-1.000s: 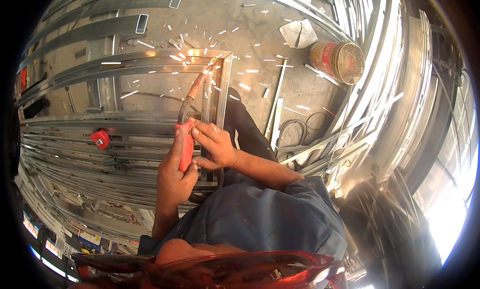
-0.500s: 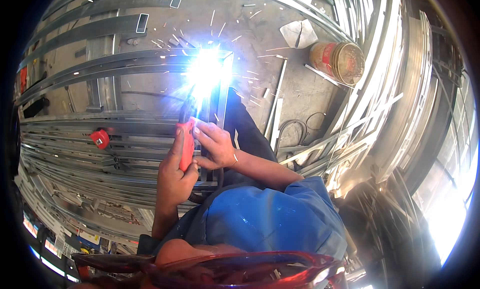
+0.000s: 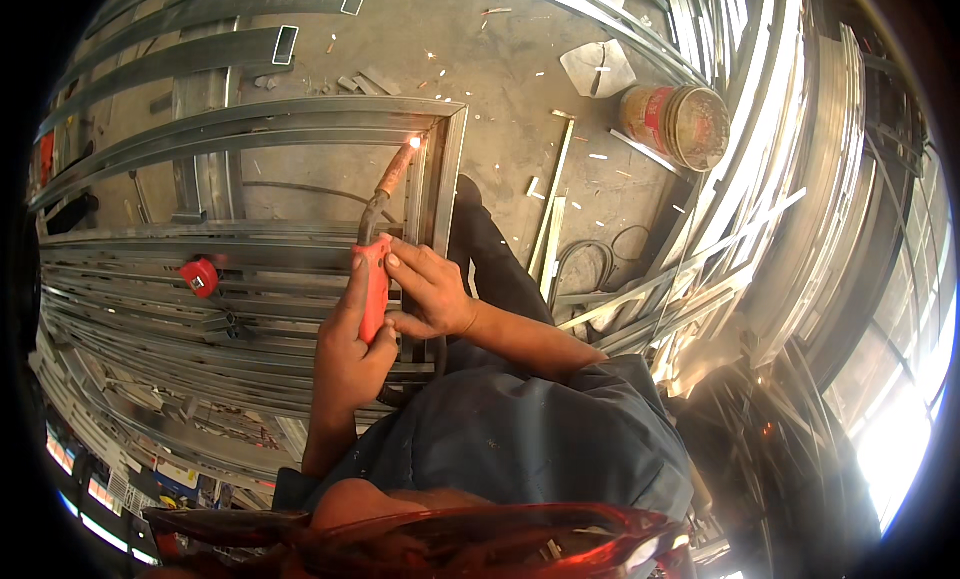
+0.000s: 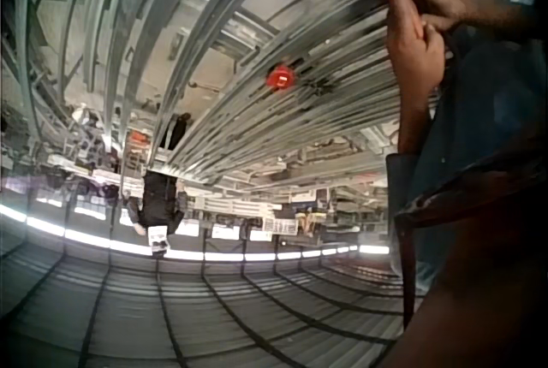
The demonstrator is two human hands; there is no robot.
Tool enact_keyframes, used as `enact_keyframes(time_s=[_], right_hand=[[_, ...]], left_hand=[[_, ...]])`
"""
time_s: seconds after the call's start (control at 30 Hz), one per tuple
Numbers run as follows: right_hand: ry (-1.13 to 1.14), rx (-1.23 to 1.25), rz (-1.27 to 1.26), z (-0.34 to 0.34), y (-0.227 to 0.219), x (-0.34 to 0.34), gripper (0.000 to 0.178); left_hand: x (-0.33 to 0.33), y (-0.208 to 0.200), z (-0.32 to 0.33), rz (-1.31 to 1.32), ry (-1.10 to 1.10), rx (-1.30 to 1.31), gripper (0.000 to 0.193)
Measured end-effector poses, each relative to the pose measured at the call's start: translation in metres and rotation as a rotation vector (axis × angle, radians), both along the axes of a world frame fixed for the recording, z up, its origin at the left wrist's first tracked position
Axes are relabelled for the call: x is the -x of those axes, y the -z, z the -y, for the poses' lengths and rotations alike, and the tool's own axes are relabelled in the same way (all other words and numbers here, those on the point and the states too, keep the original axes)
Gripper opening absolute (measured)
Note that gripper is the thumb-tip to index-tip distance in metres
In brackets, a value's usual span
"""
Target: The person welds metal frame corners using a handheld welding torch. They move along the frame, applying welds at multiple joints while sparks fly from the contact points.
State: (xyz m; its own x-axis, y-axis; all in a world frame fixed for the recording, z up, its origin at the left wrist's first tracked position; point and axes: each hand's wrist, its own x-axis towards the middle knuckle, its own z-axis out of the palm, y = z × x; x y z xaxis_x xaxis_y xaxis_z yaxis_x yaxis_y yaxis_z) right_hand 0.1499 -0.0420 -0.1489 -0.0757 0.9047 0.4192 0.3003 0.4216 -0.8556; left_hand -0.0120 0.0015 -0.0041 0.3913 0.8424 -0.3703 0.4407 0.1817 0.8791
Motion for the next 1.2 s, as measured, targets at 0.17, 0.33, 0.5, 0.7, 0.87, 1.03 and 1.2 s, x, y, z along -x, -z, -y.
enact_keyframes(time_s=[0.17,0.33,0.5,0.7,0.87,1.03,1.2], right_hand=[[-0.018,0.004,0.015,0.0007,-0.0009,-0.0002,0.083],[0.009,-0.016,0.004,-0.0006,0.0007,0.0015,0.084],[0.013,-0.003,0.021,0.0005,0.0001,0.0017,0.085],[-0.004,-0.042,0.026,-0.0031,-0.0007,-0.0006,0.086],[-0.006,0.026,0.013,-0.0012,-0.0039,0.0001,0.084],[-0.009,0.059,0.027,0.0025,-0.0035,-0.0007,0.082],[-0.009,0.059,0.007,0.0012,-0.0035,-0.0008,0.082]], left_hand=[[0.0023,-0.0016,0.0033,0.016,-0.017,0.010,0.092],[0.0020,0.0026,0.0040,-0.005,-0.010,-0.013,0.090],[0.0021,0.0005,0.0029,-0.010,-0.015,0.015,0.091],[0.0022,-0.0001,0.0031,0.020,-0.021,0.005,0.093],[0.0015,0.0050,0.0027,0.013,-0.026,-0.042,0.093],[0.0029,0.0043,0.0035,-0.041,-0.015,0.004,0.093],[0.0017,0.0068,0.0029,-0.026,-0.019,-0.010,0.093]])
